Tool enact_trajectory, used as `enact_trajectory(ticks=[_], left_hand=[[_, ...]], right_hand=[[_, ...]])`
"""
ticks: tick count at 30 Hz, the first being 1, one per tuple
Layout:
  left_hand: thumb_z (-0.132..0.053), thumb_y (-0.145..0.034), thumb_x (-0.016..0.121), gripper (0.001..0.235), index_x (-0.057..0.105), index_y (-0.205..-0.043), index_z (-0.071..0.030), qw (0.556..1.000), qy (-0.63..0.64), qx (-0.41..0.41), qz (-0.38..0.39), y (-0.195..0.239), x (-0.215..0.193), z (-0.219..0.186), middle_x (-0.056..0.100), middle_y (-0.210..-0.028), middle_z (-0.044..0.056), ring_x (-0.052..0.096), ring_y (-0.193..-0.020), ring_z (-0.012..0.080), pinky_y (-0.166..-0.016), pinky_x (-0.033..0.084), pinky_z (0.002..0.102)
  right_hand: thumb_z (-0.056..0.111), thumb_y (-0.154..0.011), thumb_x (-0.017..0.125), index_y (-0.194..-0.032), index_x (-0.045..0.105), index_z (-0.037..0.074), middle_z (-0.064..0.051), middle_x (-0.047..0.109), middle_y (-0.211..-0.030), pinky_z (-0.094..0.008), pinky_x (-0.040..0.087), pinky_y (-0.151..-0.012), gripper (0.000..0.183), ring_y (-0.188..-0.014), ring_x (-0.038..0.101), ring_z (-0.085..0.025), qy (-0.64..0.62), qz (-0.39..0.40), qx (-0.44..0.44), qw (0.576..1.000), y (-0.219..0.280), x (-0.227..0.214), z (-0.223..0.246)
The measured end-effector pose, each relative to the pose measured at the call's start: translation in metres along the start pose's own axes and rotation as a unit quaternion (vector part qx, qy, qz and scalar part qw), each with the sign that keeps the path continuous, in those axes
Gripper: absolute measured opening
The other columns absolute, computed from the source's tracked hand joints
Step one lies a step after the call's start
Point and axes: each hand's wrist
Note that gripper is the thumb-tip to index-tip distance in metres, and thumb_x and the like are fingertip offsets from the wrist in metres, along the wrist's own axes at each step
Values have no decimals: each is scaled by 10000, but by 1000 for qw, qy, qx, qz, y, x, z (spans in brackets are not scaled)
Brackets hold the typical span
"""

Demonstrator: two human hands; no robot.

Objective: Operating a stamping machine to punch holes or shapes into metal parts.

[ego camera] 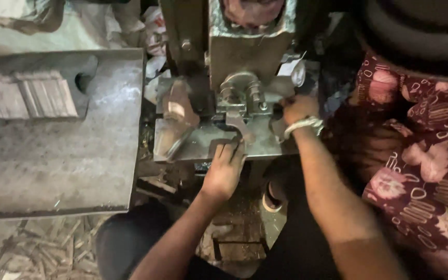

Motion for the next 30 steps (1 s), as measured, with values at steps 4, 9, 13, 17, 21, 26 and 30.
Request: enact_trajectory(ticks=[4,9,13,17,21,26,30], left_hand=[[-170,-978,629,427,606,-1362,17,998,63,-29,-5,1,-4,-4,603,-1201,197,545,-1130,381,-1000,469,441],[-169,-985,635,430,603,-1369,23,999,25,-20,-17,1,-5,-4,604,-1157,195,547,-1089,374,-969,494,447],[-171,-988,639,426,593,-1370,12,998,38,1,-49,0,-9,-3,610,-1161,187,569,-1097,363,-968,507,446],[-158,-971,644,399,603,-1337,-3,996,60,23,-55,-3,-9,-1,620,-1140,185,581,-1086,377,-962,508,459],[-215,-955,688,280,628,-1181,-60,999,27,19,-36,-12,-52,-11,667,-1143,184,610,-1117,396,-1011,510,461],[-395,-955,647,546,548,-1451,-190,950,108,-260,138,-29,-151,-5,711,-1149,116,682,-1096,314,-982,538,400],[-228,-974,651,270,652,-1191,-67,976,-120,-70,-169,-11,-124,61,676,-1247,169,622,-1228,383,-1051,488,504]], right_hand=[[419,-891,756,-1003,790,81,-217,739,-988,-478,566,-825,358,-934,710,-405,-41,-14,65,997,29,-35,30],[118,-937,692,-1045,769,87,-162,776,-1006,-426,582,-822,136,-952,750,-343,-276,-134,-156,939,83,-78,56],[122,-966,615,-1214,756,203,-165,760,-1060,-442,563,-842,297,-919,728,-360,-191,115,-59,973,133,-122,96],[-48,-739,671,-1266,723,90,-231,518,-1452,-438,456,-1040,546,-1266,538,-429,-179,102,-334,920,134,-100,91],[50,-767,754,-1167,755,101,-243,546,-1457,-429,464,-1057,404,-1271,569,-408,-215,44,-425,878,142,-117,92],[165,-920,703,-1101,771,64,-153,763,-1110,-396,553,-873,218,-989,729,-329,-298,147,-288,898,152,-136,103],[232,-1074,567,-1083,679,-65,-163,723,-852,-373,636,-749,317,-759,748,-267,-597,304,-31,742,122,-43,72]])
Point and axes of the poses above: each hand's wrist, its own y-axis away from the middle knuckle, its own x-axis out of the palm, z = x × y
